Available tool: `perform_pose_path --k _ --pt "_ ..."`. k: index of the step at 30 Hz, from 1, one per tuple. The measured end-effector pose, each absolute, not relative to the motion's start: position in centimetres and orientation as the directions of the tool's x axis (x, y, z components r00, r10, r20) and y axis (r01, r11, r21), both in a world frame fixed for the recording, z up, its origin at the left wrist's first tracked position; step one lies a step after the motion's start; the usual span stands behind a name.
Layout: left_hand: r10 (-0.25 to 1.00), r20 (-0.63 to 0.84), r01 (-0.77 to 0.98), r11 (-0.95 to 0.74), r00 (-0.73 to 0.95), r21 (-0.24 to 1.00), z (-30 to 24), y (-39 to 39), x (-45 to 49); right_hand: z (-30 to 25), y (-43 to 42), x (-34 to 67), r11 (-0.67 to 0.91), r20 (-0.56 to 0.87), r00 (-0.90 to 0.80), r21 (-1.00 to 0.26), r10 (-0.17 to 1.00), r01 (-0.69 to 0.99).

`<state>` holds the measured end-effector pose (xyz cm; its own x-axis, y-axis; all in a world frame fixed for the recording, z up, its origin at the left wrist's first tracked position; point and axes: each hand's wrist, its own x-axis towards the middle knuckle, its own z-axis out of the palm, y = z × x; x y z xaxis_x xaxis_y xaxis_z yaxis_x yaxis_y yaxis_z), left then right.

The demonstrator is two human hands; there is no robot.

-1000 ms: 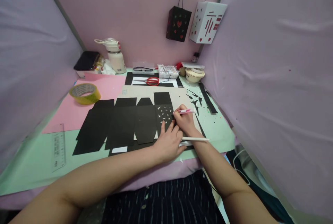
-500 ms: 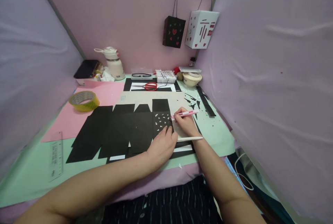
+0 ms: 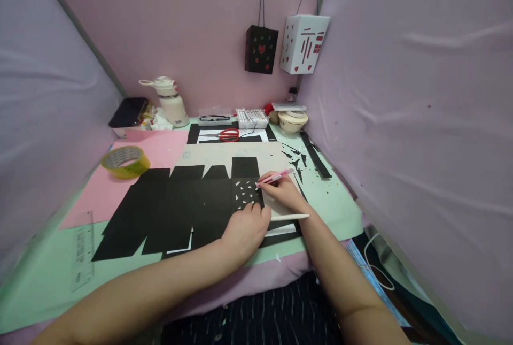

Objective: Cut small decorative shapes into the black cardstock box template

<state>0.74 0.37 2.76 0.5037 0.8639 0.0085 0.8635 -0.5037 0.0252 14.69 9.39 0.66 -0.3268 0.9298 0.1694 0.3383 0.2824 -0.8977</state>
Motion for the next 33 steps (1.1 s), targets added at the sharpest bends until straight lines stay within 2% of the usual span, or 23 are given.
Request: perform_pose_path --k 5,22,24,27,29,33 --pt "0.861 0.105 0.864 -0.502 0.497 0.026 2.0 -0.1 1.0 0.4 9.5 15.0 0.21 0.112 -0.345 -0.942 0.932 0.263" --pt "0.853 0.113 0.854 -0.518 0.51 0.058 2.6 -0.3 0.9 0.2 9.3 14.9 0.213 0.09 -0.388 -0.934 0.917 0.286" --pt "0.85 0.115 0.851 -0.522 0.514 0.062 2.8 -0.2 0.7 0.1 9.4 15.0 0.231 0.137 -0.335 -0.939 0.932 0.256" --pt "0.838 0.161 0.841 -0.537 0.522 0.068 3.2 0.1 0.4 0.0 9.8 15.2 0.287 0.28 -0.077 -0.95 0.957 0.122" --pt "0.823 0.232 0.835 -0.546 0.519 0.069 3.5 0.4 0.1 0.0 10.1 15.3 0.311 0.314 0.071 -0.949 0.947 0.049" --pt "0.772 0.399 0.828 -0.558 0.495 0.052 3.6 1.0 -0.5 0.0 10.2 14.9 0.279 0.282 0.112 -0.959 0.953 0.043"
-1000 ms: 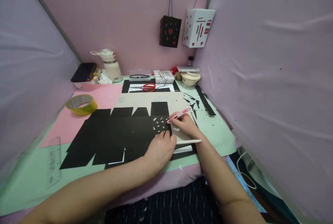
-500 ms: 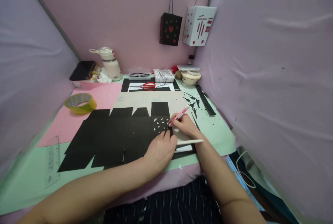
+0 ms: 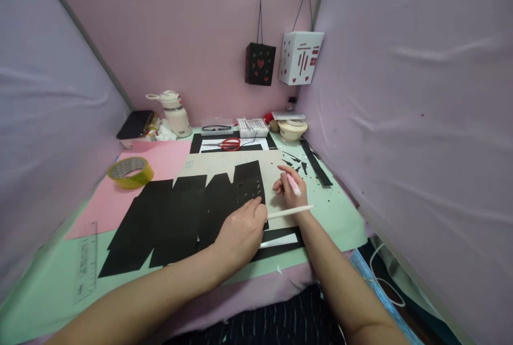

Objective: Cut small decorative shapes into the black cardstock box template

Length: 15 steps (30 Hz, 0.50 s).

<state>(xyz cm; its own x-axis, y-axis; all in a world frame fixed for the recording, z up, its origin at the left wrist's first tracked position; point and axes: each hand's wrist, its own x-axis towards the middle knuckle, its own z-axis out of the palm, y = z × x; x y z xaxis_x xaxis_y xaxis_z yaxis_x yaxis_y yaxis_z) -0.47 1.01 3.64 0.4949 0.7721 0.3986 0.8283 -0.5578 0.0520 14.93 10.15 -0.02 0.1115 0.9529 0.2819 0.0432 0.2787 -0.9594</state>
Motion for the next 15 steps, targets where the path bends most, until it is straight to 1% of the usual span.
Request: perform_pose_path --k 1,3,5,7,11,15 --pt "0.756 0.436 0.827 -0.56 0.488 0.045 3.6 1.2 -0.6 -0.2 10.1 14.8 0.276 0.277 0.104 -0.961 0.955 0.03" --pt "0.729 0.49 0.824 -0.565 0.478 0.036 3.5 1.4 -0.7 -0.6 10.1 14.5 0.289 0.289 0.019 -0.957 0.957 0.008" --pt "0.712 0.519 0.82 -0.571 0.473 0.036 3.4 1.7 -0.8 -1.2 10.1 14.3 0.284 0.284 -0.1 -0.959 0.954 -0.015" --pt "0.706 0.532 0.818 -0.573 0.468 0.04 3.3 1.7 -0.9 -1.6 10.1 14.1 0.286 0.288 -0.155 -0.958 0.945 -0.036" --pt "0.71 0.528 0.816 -0.576 0.466 0.055 3.2 1.6 -0.8 -1.8 9.9 13.7 0.345 0.348 -0.12 -0.938 0.93 -0.041" --pt "0.717 0.505 0.808 -0.586 0.481 0.064 3.1 1.5 -0.8 -1.5 9.8 13.5 0.364 0.363 -0.062 -0.932 0.93 -0.004"
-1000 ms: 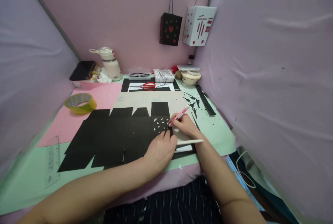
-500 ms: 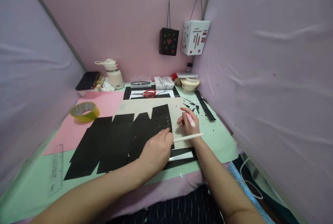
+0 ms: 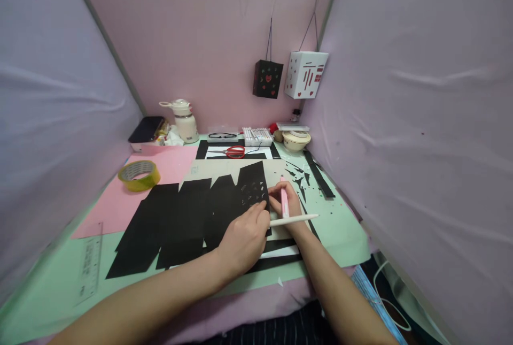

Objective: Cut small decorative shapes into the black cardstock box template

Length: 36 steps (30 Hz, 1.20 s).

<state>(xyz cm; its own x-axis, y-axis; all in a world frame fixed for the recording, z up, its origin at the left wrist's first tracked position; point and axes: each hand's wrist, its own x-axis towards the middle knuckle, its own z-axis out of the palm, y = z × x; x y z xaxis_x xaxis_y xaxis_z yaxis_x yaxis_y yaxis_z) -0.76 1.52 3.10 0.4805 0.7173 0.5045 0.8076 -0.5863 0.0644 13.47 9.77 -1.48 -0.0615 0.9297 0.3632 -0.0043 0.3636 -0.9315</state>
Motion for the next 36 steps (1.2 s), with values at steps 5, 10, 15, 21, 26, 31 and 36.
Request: perform_pose_path --k 5,10,15,21,26,31,36 --pt "0.703 0.526 0.811 -0.583 0.478 0.042 2.9 1.6 -0.7 -1.5 9.8 13.5 0.351 0.349 -0.056 -0.936 0.935 0.03" --pt "0.678 0.562 0.809 -0.587 0.473 0.027 3.0 1.6 -0.7 -1.9 9.9 13.4 0.38 0.379 -0.074 -0.925 0.923 -0.003" --pt "0.697 0.528 0.809 -0.587 0.485 0.033 2.9 1.5 -0.7 -1.7 9.8 13.2 0.395 0.395 0.003 -0.918 0.919 0.019" --pt "0.744 0.455 0.795 -0.595 0.489 0.118 3.0 1.6 -0.8 -1.0 9.2 13.1 0.336 0.333 -0.078 -0.942 0.94 0.023" --pt "0.869 0.25 0.793 -0.492 0.426 0.358 4.6 1.7 -1.2 -0.7 9.0 13.2 0.313 0.316 -0.091 -0.949 0.944 -0.041" --pt "0.921 0.138 0.756 -0.38 0.365 0.533 5.5 1.7 -1.3 -0.8 9.2 13.4 0.307 0.311 -0.145 -0.95 0.939 -0.053" --pt "0.932 0.137 0.674 -0.339 0.336 0.657 5.2 2.2 -1.6 -0.7 9.2 13.5 0.336 0.324 -0.131 -0.939 0.937 0.075"
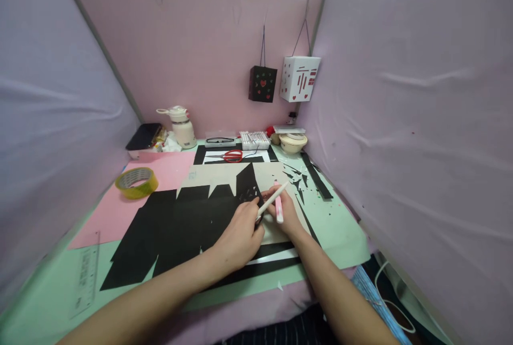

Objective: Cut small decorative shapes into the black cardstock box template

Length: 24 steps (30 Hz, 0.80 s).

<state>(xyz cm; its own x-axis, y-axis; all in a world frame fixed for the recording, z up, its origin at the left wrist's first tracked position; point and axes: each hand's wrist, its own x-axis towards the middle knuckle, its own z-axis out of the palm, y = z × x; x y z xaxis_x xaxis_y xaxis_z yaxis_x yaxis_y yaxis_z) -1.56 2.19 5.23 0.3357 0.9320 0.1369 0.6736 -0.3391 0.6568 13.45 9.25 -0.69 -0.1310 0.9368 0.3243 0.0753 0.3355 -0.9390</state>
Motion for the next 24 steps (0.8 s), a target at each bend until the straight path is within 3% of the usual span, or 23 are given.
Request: perform_pose_path --k 5,10,19,24 --pt "0.928 0.21 0.558 -0.355 0.308 0.75 5.4 3.0 -2.0 0.2 8.8 13.2 0.357 0.342 -0.115 -0.922 0.933 0.153" --pt "0.957 0.139 0.567 -0.265 0.255 0.78 5.8 3.7 -2.4 -0.4 8.8 12.8 0.342 0.338 -0.103 -0.939 0.935 0.023" --pt "0.967 0.017 0.461 -0.136 0.253 0.877 6.5 4.6 -3.1 -0.9 9.1 12.5 0.324 0.322 -0.048 -0.944 0.945 0.056" --pt "0.97 0.018 0.41 -0.119 0.242 0.904 6.5 5.0 -3.3 -1.1 9.3 12.3 0.343 0.342 -0.038 -0.938 0.939 0.05"
